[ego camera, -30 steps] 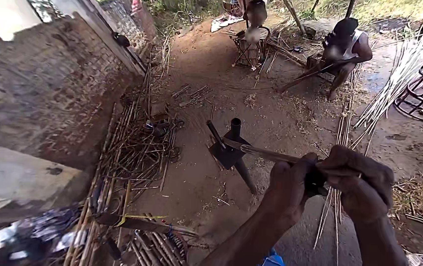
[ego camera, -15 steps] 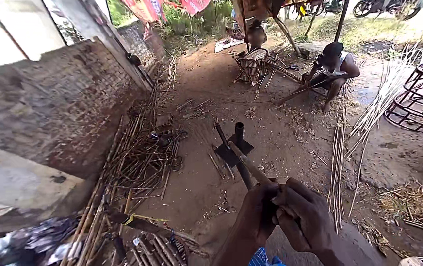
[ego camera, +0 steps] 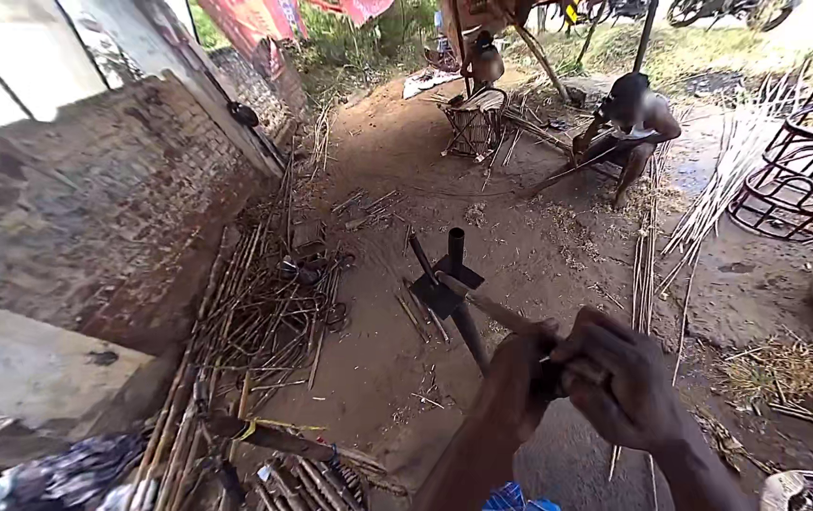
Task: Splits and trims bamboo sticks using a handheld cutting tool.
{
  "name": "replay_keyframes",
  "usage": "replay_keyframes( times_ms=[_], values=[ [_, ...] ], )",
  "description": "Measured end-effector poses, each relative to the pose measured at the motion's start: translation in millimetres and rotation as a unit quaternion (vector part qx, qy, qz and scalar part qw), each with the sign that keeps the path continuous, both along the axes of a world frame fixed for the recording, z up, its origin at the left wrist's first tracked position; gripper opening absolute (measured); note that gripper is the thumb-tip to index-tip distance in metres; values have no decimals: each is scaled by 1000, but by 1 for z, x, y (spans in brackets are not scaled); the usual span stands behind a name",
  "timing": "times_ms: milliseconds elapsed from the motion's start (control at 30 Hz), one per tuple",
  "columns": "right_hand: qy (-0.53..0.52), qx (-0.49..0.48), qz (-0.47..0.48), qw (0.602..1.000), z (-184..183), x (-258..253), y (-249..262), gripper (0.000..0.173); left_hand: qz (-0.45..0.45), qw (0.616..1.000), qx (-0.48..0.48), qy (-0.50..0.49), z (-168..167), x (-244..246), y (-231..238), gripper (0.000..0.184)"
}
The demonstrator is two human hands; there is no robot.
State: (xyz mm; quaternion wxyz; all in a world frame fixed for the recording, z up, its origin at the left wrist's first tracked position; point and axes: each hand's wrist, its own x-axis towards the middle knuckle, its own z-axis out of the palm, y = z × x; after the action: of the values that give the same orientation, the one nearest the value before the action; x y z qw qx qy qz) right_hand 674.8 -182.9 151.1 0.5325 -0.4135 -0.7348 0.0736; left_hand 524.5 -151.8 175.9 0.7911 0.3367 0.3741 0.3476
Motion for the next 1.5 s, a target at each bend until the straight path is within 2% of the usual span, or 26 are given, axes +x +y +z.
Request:
replay_keyframes(
  times_ms=[67,133,200,467,533,600,667,833,967,1067,1133,1200,1233,1300,1367,1400,1433,1500],
  values=[
    [-16,-28,-62,998,-6,-41,-21,27,21,999,-26,-9,-9,-44,-7,32],
    [0,-57,-123,991,-12,-68,-31,41,80,996,-35,-18,-14,-64,-7,30],
    [43,-76,-156,984,-20,-88,-34,52,121,991,-47,-19,-12,-72,-5,27],
    [104,-72,-199,972,-26,-104,-17,48,122,990,-38,-53,-11,-73,7,32],
    [95,-72,-197,973,-25,-102,-12,42,92,995,-15,-31,-10,-70,15,36],
    [90,-75,-184,976,-26,-100,-8,43,67,998,-3,-8,-13,-68,23,37],
    [98,-86,-177,976,-27,-98,-3,45,64,998,-7,-3,-16,-66,29,32],
    [92,-131,-184,970,-25,-87,24,35,93,995,-18,-4,-14,-52,41,33],
    [70,-184,-136,971,-23,-70,49,32,86,996,-5,12,-7,-36,59,35],
    [45,-227,-99,968,-16,-53,70,26,63,998,-1,13,0,-14,68,45],
    [69,-258,-77,960,-14,-33,90,19,89,995,3,38,1,11,80,42],
    [140,-265,-44,953,-23,-6,122,18,158,984,5,83,-3,48,108,38],
    [166,-254,-39,952,-27,3,136,16,167,980,7,106,-2,62,120,39],
    [179,-230,-58,955,-34,-4,142,15,133,982,12,132,-2,55,124,46],
    [146,-200,-104,963,-45,-34,121,22,88,982,61,158,-10,21,106,52],
    [124,-208,-99,965,-55,-49,105,31,69,975,96,187,-19,-1,89,55],
    [90,-236,-71,965,-66,-60,89,48,63,967,126,211,-32,-21,76,53],
    [-27,-338,11,941,-82,-76,53,97,38,946,177,267,-69,-66,64,49]
  ],
)
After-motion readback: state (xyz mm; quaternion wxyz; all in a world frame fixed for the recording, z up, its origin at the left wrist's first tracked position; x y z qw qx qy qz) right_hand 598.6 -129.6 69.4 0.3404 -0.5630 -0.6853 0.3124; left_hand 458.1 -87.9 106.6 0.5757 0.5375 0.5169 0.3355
